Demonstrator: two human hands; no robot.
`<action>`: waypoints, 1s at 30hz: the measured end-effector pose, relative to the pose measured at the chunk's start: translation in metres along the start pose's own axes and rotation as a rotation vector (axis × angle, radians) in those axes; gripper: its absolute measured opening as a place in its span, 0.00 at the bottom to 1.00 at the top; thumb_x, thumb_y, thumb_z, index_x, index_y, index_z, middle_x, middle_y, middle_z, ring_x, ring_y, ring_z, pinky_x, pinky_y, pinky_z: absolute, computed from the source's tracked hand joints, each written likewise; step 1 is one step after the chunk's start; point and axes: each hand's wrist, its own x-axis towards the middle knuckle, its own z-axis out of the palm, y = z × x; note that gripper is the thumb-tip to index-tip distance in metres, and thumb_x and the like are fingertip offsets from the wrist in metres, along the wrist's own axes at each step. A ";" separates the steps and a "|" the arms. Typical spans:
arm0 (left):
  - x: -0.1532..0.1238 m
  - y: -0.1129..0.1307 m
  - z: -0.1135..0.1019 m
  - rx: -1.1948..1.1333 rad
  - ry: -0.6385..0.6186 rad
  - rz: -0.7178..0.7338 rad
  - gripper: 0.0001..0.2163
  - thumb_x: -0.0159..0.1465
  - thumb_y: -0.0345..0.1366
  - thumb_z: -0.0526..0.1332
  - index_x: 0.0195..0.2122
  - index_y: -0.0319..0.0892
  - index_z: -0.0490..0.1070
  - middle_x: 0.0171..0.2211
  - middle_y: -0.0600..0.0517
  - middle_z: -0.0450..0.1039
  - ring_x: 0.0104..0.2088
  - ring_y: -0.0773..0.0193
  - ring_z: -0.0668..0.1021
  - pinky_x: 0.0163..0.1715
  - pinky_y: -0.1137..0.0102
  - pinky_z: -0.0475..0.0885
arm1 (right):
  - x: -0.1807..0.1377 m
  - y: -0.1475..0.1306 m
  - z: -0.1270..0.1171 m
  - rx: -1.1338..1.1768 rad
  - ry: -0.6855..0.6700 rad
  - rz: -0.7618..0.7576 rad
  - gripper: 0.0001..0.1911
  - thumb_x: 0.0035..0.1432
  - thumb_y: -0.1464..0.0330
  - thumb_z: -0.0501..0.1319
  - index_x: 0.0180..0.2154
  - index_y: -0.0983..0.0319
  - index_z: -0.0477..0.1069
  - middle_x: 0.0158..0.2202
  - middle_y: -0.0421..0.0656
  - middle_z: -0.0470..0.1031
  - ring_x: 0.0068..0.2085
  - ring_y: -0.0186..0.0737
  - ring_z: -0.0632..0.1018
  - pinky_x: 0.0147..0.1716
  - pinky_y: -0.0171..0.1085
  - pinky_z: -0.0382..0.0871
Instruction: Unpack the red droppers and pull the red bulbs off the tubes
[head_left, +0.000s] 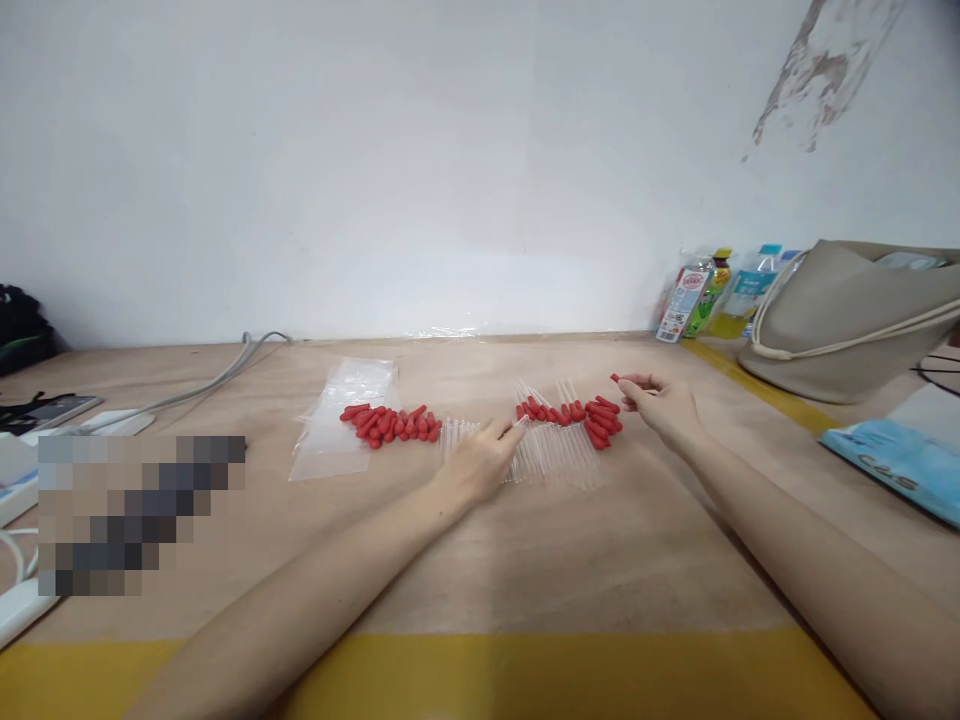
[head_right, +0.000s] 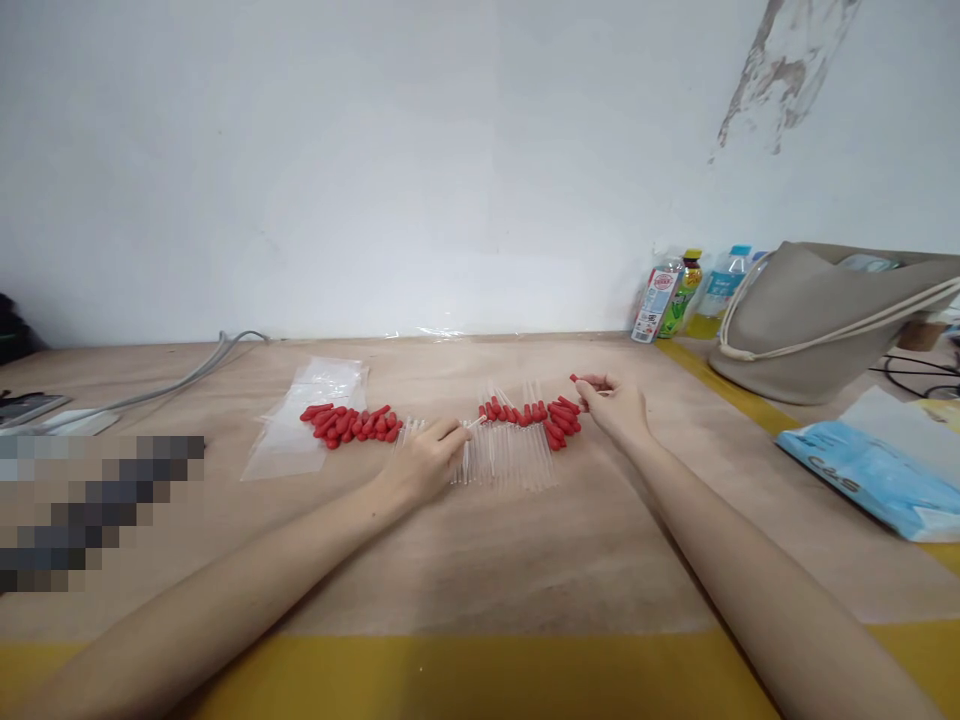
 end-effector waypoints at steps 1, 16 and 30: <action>0.001 0.003 0.001 -0.010 -0.001 0.016 0.10 0.58 0.22 0.49 0.32 0.39 0.66 0.31 0.49 0.66 0.31 0.63 0.71 0.31 0.69 0.69 | -0.002 0.002 0.000 0.033 -0.020 0.020 0.12 0.43 0.65 0.63 0.31 0.65 0.70 0.23 0.41 0.70 0.23 0.32 0.72 0.26 0.34 0.69; -0.005 0.019 0.004 -0.285 0.058 0.004 0.11 0.58 0.39 0.55 0.32 0.36 0.69 0.34 0.44 0.65 0.35 0.60 0.69 0.36 0.66 0.69 | -0.009 0.008 -0.005 -0.324 -0.059 -0.082 0.21 0.38 0.54 0.63 0.28 0.66 0.74 0.18 0.40 0.69 0.18 0.28 0.63 0.18 0.31 0.55; -0.012 0.019 -0.003 -0.213 0.135 -0.036 0.15 0.57 0.44 0.56 0.39 0.41 0.71 0.42 0.45 0.68 0.43 0.55 0.69 0.41 0.60 0.64 | 0.005 0.015 -0.003 -0.516 0.037 -0.233 0.21 0.49 0.54 0.54 0.32 0.64 0.75 0.20 0.40 0.70 0.22 0.32 0.67 0.21 0.31 0.56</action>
